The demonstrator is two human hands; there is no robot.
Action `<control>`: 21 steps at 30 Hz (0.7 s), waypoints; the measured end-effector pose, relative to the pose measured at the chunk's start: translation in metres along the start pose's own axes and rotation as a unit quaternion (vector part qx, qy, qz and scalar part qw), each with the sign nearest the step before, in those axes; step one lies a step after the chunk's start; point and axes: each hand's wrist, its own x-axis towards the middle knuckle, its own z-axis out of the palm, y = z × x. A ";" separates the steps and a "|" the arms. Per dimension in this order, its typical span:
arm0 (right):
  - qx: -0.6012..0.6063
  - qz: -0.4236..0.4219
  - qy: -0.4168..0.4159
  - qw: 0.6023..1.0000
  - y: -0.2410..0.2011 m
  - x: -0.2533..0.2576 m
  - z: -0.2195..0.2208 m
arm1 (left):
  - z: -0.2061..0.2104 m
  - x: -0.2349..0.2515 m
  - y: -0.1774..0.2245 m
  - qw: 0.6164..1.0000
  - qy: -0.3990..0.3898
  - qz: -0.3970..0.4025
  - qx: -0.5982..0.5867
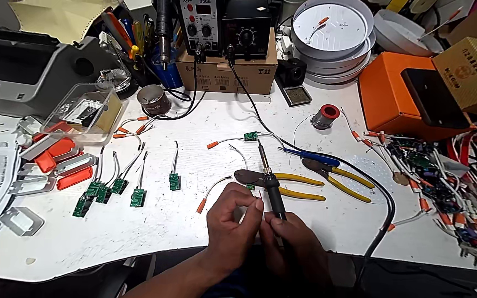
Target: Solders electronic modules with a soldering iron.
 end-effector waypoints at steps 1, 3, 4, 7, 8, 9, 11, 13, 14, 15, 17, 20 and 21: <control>0.000 0.004 0.006 1.000 0.001 0.000 -0.001 | -0.002 -0.001 0.000 1.000 -0.006 -0.001 0.000; -0.005 0.016 0.014 1.000 0.001 0.001 -0.008 | -0.010 -0.004 -0.002 0.998 -0.030 0.039 0.049; -0.010 0.021 0.013 1.000 0.001 0.002 -0.011 | -0.017 -0.005 -0.003 0.989 -0.050 0.088 0.112; -0.008 0.031 -0.002 0.999 -0.003 0.001 -0.018 | -0.037 -0.004 -0.003 0.910 -0.143 0.264 0.286; -0.005 0.030 -0.010 0.999 -0.007 -0.001 -0.018 | -0.039 -0.004 -0.003 0.885 -0.157 0.307 0.311; -0.003 0.027 -0.019 0.999 -0.011 -0.002 -0.018 | -0.040 -0.002 -0.001 0.867 -0.169 0.338 0.325; -0.005 0.018 -0.034 0.999 -0.016 -0.006 -0.017 | -0.041 0.001 0.002 0.846 -0.187 0.368 0.337; -0.007 0.015 -0.038 0.999 -0.016 -0.009 -0.015 | -0.045 0.004 0.004 0.832 -0.197 0.378 0.354; -0.004 0.014 -0.041 0.999 -0.016 -0.009 -0.016 | -0.048 0.005 0.003 0.831 -0.198 0.378 0.357; 0.000 0.014 -0.048 0.999 -0.015 -0.009 -0.018 | -0.050 0.005 0.001 0.833 -0.199 0.373 0.358; 0.002 0.020 -0.061 0.998 -0.012 -0.007 -0.029 | -0.054 0.004 -0.004 0.844 -0.194 0.350 0.357; -0.018 0.037 -0.049 0.998 0.009 0.003 -0.062 | -0.060 0.001 -0.010 0.875 -0.176 0.295 0.341; -0.030 0.044 -0.043 0.998 0.021 0.009 -0.077 | -0.062 -0.001 -0.012 0.885 -0.171 0.275 0.335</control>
